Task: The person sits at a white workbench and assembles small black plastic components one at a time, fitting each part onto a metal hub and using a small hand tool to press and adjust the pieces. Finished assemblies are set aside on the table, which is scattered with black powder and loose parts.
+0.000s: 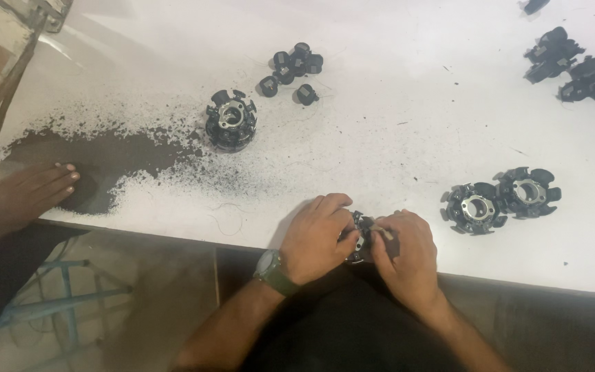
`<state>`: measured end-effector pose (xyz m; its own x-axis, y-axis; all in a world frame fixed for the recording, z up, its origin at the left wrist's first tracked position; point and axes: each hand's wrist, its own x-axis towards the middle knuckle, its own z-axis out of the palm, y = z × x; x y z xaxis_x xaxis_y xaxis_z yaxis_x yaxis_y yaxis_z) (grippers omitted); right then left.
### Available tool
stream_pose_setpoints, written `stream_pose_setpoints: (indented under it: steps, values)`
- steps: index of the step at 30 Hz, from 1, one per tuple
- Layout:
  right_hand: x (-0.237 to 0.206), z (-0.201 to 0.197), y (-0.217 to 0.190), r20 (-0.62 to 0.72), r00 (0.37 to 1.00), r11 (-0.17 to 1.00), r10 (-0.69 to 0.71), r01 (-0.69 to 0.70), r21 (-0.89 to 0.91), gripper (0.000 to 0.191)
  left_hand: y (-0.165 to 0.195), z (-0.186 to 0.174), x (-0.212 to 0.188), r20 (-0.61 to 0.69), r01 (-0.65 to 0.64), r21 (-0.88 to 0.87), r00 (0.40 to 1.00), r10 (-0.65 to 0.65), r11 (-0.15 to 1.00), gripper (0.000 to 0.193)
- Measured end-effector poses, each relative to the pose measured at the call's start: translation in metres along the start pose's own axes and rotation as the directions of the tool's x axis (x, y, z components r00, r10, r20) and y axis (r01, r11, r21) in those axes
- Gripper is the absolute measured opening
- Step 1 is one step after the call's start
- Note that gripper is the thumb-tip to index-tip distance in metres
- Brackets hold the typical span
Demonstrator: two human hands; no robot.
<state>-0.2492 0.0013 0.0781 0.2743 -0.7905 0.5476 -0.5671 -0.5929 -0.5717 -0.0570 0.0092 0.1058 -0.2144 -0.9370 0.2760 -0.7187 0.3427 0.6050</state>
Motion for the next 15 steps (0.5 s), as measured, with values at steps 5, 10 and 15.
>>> stream_pose_setpoints:
  steps: [5,10,15]
  values:
    - [-0.004,0.001,0.007,-0.019,1.0,1.0,-0.016,0.015,-0.009,0.025,-0.001,-0.016,-0.004,0.114,0.075,-0.03,0.991,-0.072,0.997,0.015]
    - [-0.006,0.002,0.009,-0.026,1.0,1.0,0.006,-0.007,-0.023,0.025,-0.005,-0.045,-0.019,0.119,0.095,0.023,0.988,-0.097,0.995,0.014]
    - [-0.007,0.003,0.011,-0.045,0.999,1.0,0.004,-0.005,-0.02,0.027,-0.003,-0.059,-0.023,0.163,0.054,0.05,0.985,-0.061,0.997,0.019]
